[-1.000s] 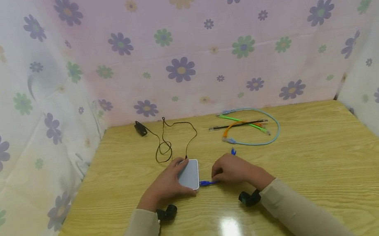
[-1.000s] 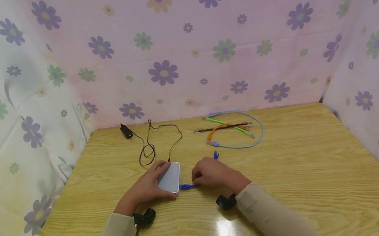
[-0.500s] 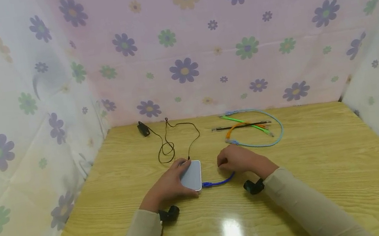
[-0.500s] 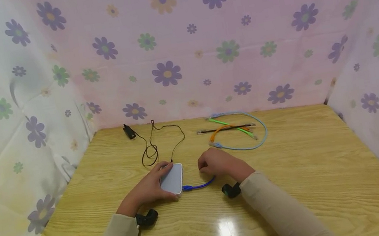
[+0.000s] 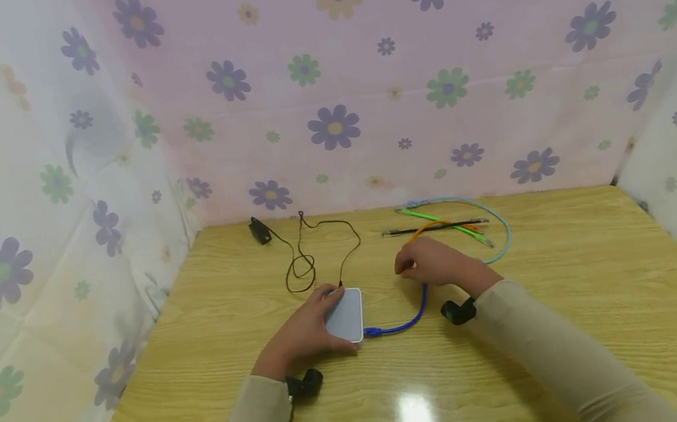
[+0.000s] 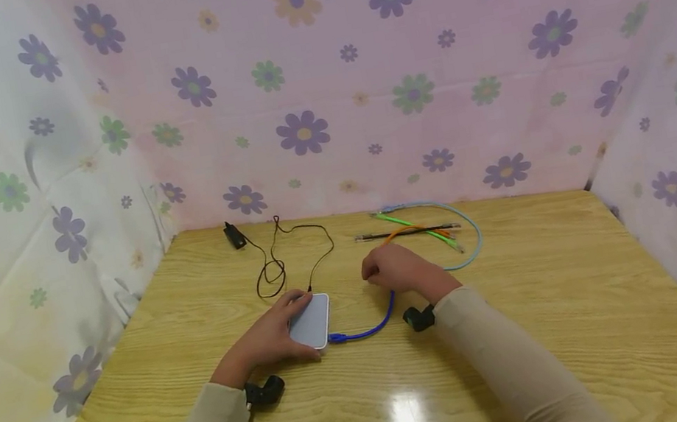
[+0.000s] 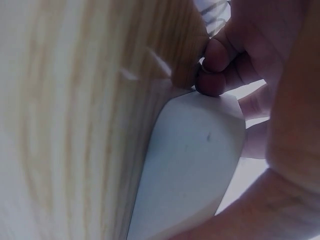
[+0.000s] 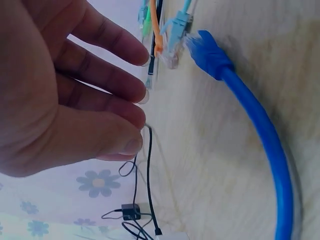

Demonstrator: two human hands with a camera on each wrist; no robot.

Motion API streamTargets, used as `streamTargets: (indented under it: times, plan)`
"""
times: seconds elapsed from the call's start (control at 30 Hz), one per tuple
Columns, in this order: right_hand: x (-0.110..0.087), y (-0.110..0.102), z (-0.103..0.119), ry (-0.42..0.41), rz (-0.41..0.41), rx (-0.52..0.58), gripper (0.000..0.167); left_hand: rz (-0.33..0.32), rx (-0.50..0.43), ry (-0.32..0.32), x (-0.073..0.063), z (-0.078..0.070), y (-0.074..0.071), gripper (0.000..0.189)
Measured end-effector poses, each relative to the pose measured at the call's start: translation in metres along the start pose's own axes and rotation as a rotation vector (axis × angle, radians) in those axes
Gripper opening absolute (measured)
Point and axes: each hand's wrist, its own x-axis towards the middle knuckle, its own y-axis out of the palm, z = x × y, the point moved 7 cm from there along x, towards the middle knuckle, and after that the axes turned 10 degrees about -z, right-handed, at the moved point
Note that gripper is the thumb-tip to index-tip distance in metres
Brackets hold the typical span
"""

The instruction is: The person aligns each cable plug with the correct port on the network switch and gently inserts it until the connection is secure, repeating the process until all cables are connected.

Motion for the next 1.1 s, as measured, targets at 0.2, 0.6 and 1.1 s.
streamTargets:
  times: [0.2, 0.6, 1.1]
  plan:
    - [0.005, -0.005, -0.009, 0.011, -0.010, 0.002, 0.017, 0.000, 0.006, 0.003, 0.000, 0.001, 0.001, 0.112]
    - [0.016, -0.017, -0.028, 0.075, -0.055, 0.014, 0.021, 0.004, 0.021, -0.006, 0.001, 0.002, 0.002, 0.113]
    - [0.031, -0.017, -0.051, 0.157, -0.010, -0.088, 0.024, 0.012, 0.018, -0.014, 0.001, 0.005, 0.003, 0.114]
